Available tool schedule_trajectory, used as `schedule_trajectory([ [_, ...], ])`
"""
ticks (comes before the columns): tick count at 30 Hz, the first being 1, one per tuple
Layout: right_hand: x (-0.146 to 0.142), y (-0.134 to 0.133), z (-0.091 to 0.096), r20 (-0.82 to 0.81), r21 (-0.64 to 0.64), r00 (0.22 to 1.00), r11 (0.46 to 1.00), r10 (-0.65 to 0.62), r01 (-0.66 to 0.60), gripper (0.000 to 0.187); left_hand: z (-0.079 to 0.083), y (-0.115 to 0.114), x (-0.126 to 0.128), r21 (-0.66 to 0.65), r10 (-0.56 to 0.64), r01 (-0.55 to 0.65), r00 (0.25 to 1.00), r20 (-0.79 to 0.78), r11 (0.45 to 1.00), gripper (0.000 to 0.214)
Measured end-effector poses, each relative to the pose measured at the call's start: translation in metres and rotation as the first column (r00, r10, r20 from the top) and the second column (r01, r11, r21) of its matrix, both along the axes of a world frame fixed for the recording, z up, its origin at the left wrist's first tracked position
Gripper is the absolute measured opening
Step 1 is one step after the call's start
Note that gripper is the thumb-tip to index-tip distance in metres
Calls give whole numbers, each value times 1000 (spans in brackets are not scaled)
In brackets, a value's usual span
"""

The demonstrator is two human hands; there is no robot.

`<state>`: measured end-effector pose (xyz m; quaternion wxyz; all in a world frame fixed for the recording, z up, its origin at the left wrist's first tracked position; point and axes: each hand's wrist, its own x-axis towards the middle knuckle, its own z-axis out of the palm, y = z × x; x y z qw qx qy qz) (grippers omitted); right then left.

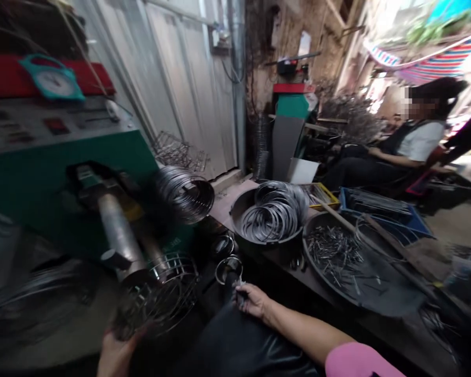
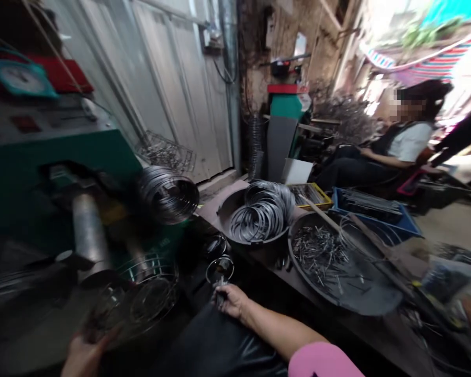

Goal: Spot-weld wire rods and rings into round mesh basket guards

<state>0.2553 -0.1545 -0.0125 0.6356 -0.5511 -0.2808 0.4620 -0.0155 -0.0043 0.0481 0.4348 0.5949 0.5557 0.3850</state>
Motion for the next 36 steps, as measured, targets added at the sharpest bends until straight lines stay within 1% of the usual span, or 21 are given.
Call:
schedule_trajectory([
  [3, 3, -7, 2, -167, -71, 984, 995, 54, -67, 10, 3, -6, 2, -14, 76, -77, 996, -52, 997, 52],
  [5, 4, -11, 7, -187, -88, 981, 994, 44, -61, 8, 7, -14, 1, -29, 71, -73, 996, -59, 997, 59],
  [6, 5, -12, 9, -142, -99, 990, 995, 18, -32, 9, 8, -20, 0, -40, 62, -64, 997, -53, 997, 65],
  [8, 7, -16, 14, 44, -113, 998, 992, -47, 52, 9, 11, -33, -1, -81, 46, -49, 998, -38, 996, 81],
  [10, 11, -22, 16, 241, -108, 969, 990, -59, 87, 10, 15, -51, -2, -98, 45, -49, 998, -51, 994, 93],
  [11, 13, -27, 15, 286, -108, 958, 992, -27, 60, 10, 18, -62, -1, -70, 26, -30, 998, -57, 997, 96],
  [13, 18, -36, 9, 321, -138, 944, 990, 81, -38, 14, 26, -80, 3, 77, 19, -8, 988, -155, 997, 97],
  [15, 23, -38, 1, 363, -161, 914, 978, 180, -129, 20, 34, -88, 7, 218, 52, 8, 962, -267, 976, 100],
  [17, 25, -31, -3, 552, -152, 798, 970, 242, -190, 24, 40, -87, 8, 286, 101, 6, 929, -356, 958, 101],
  [18, 25, -26, 0, 601, -155, 752, 963, 270, -221, 25, 42, -84, 7, 317, 129, -2, 916, -380, 948, 100],
  [19, 24, -20, 7, 639, -154, 712, 955, 291, -252, 25, 45, -83, 7, 339, 150, -3, 900, -409, 941, 99],
  [21, 19, -10, 32, 689, -136, 641, 929, 338, -344, 25, 50, -83, 9, 358, 173, 6, 868, -465, 934, 97],
  [22, 15, -5, 50, 719, -115, 597, 908, 356, -403, 24, 54, -85, 11, 360, 174, 19, 851, -496, 933, 96],
  [23, 10, -1, 69, 754, -105, 535, 873, 381, -476, 23, 57, -88, 15, 360, 170, 38, 833, -527, 932, 95],
  [25, -2, 10, 105, 817, -133, 401, 811, 414, -569, 20, 63, -93, 24, 356, 152, 83, 798, -583, 931, 94],
  [27, -16, 23, 131, 851, -221, 289, 797, 439, -562, 19, 69, -98, 33, 346, 127, 126, 772, -623, 930, 94],
  [29, -29, 34, 141, 871, -273, 234, 823, 431, -499, 19, 72, -102, 40, 329, 100, 158, 756, -647, 931, 93],
  [31, -41, 40, 137, 888, -254, 243, 855, 392, -453, 17, 74, -104, 45, 314, 78, 178, 750, -657, 933, 92],
  [33, -48, 42, 127, 885, -188, 298, 860, 358, -475, 14, 74, -105, 46, 301, 56, 195, 750, -659, 934, 91],
  [34, -49, 41, 122, 873, -153, 331, 846, 358, -511, 13, 74, -105, 46, 294, 42, 204, 753, -657, 934, 91],
  [36, -49, 39, 115, 839, -98, 381, 796, 389, -598, 13, 73, -104, 45, 272, 8, 220, 764, -645, 937, 92],
])
